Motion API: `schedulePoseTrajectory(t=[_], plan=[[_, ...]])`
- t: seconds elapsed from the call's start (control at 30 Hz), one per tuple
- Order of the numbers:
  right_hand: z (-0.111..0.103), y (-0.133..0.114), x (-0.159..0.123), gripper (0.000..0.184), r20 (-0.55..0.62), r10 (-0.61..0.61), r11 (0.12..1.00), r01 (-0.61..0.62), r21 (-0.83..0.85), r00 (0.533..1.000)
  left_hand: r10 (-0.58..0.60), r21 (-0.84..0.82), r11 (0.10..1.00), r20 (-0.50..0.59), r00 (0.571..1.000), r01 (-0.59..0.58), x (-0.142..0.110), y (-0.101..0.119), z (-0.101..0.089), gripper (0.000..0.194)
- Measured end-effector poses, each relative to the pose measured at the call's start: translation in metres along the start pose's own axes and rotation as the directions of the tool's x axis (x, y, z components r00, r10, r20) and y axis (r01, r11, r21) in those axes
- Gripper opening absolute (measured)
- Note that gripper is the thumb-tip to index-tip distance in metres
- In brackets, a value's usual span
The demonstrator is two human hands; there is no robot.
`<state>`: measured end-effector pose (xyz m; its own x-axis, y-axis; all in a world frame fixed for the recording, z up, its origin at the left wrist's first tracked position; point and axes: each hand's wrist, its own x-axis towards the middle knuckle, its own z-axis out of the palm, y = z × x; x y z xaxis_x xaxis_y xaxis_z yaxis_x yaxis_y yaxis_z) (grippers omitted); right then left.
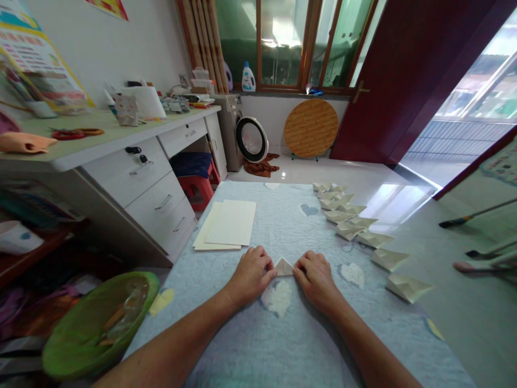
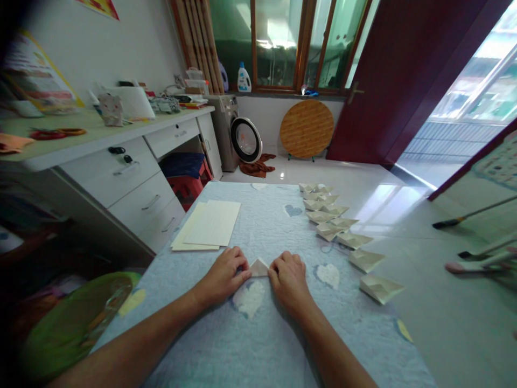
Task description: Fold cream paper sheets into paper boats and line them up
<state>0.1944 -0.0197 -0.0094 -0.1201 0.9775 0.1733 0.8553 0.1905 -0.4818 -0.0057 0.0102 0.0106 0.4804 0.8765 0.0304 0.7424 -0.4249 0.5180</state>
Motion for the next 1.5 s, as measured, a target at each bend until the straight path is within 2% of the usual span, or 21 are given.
schedulePoseTrajectory(t=[0.23, 0.5, 0.73, 1.0, 1.27, 1.5], plan=[[0.001, -0.005, 0.001, 0.017, -0.028, 0.061, 0.994, -0.063, -0.088, 0.998, -0.044, 0.094, 0.995, 0.016, 0.999, 0.042, 0.002, 0.003, 0.001, 0.013], [0.005, -0.007, 0.0, 0.017, -0.068, 0.065, 0.986, -0.074, -0.147, 0.996, -0.043, 0.224, 0.973, -0.021, 0.999, 0.046, 0.001, 0.004, 0.008, 0.021], [0.006, -0.009, 0.0, 0.017, -0.079, 0.071, 0.982, -0.084, -0.168, 0.994, -0.059, 0.283, 0.957, -0.039, 0.998, 0.067, 0.0, 0.008, 0.007, 0.021], [0.007, -0.008, 0.0, 0.017, -0.117, 0.054, 0.985, -0.072, -0.156, 0.992, -0.089, 0.303, 0.947, -0.077, 0.993, 0.109, -0.002, 0.009, 0.007, 0.021], [0.004, -0.007, 0.001, 0.019, -0.101, 0.096, 0.986, -0.109, -0.123, 0.99, -0.082, 0.338, 0.936, -0.061, 0.995, 0.098, -0.003, 0.011, 0.008, 0.019], [0.003, -0.007, 0.002, 0.018, -0.067, 0.129, 0.986, -0.135, -0.094, 0.989, -0.052, 0.352, 0.932, -0.099, 0.994, 0.084, -0.006, 0.009, 0.015, 0.014]])
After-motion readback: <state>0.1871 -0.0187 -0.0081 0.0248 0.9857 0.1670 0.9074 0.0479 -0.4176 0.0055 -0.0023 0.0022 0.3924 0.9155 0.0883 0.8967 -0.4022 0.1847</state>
